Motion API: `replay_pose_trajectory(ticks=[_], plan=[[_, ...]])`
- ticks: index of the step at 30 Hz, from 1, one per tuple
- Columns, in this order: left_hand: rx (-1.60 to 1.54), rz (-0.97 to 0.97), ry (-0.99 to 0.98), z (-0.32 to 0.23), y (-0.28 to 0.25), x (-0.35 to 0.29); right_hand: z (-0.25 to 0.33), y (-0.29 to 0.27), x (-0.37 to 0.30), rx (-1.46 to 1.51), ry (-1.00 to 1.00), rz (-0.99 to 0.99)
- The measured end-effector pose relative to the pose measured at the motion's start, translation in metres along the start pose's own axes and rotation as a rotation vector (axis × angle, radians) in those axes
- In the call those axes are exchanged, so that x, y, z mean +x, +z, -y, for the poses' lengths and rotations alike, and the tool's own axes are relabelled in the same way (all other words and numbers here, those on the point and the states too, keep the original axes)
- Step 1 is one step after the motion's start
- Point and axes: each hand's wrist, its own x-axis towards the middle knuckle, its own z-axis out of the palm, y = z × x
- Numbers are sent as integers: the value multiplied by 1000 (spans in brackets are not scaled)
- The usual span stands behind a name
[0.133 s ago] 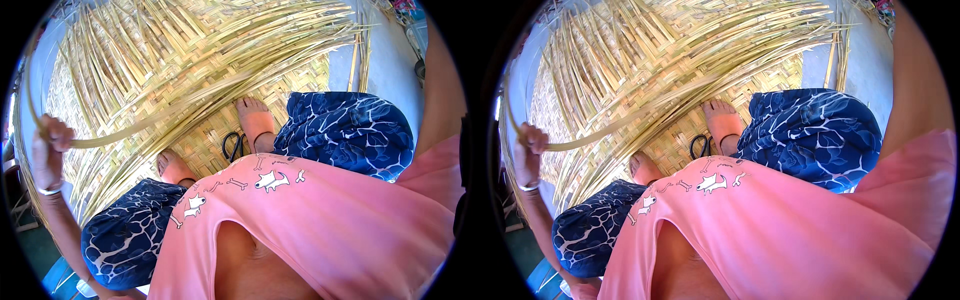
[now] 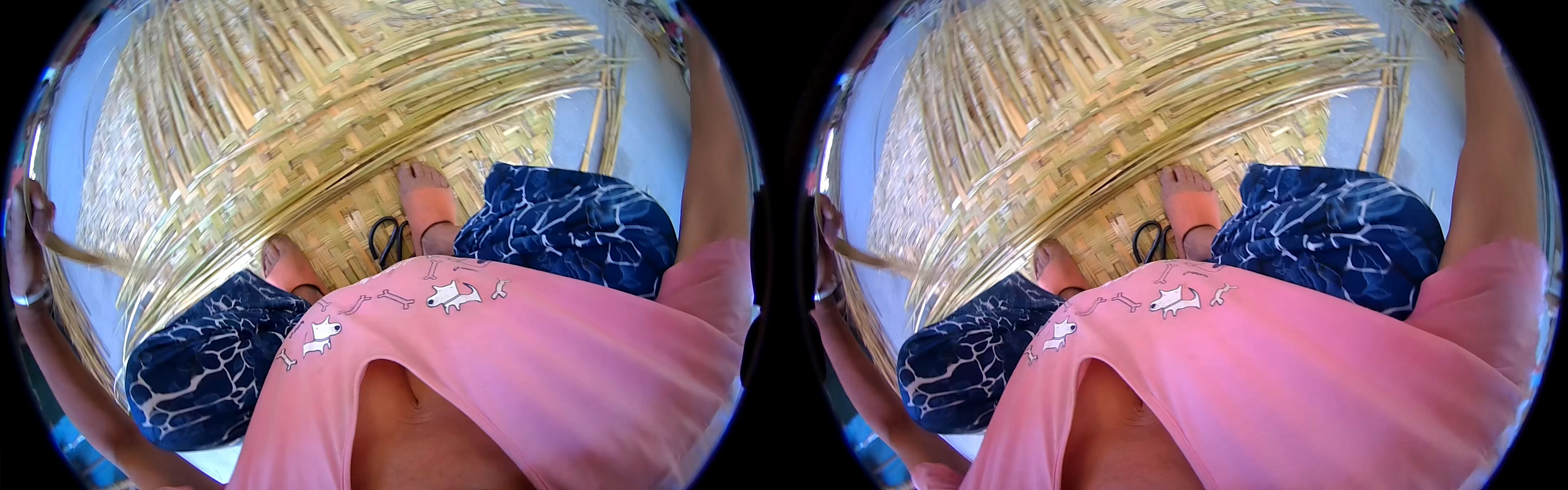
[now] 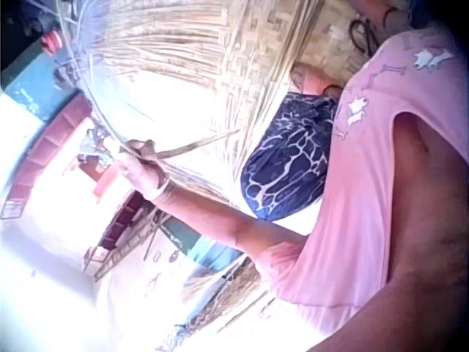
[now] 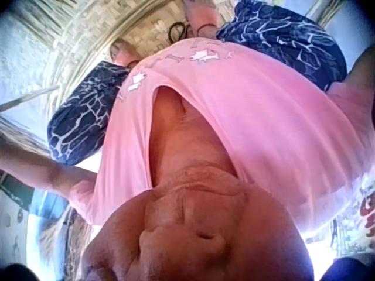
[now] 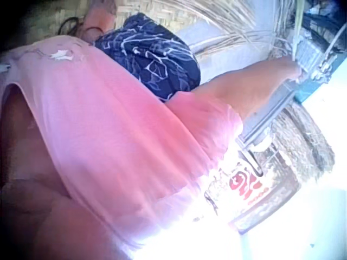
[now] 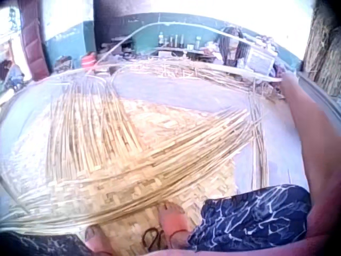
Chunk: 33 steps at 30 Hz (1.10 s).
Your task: The person sits on the floor and weaves a large flat basket using dried palm leaves. They interlace the leaves by hand, periodically adjusting the weave and adding new strips to expand the pattern.
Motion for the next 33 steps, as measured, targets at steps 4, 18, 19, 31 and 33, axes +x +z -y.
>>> replay_pose_trajectory(ticks=[4,18,19,31,33], plan=[[987,-345,106,-13,-8,11,14,112,-51,69,36,389],[809,-67,620,33,86,59,448,112,-314,544,-1125,906],[831,-115,610,52,80,59,458,116,-319,498,-1119,950],[836,-578,67,305,67,101,542,185,-316,880,-511,1097],[525,-548,35,327,100,122,554,209,-317,1148,-144,966]])
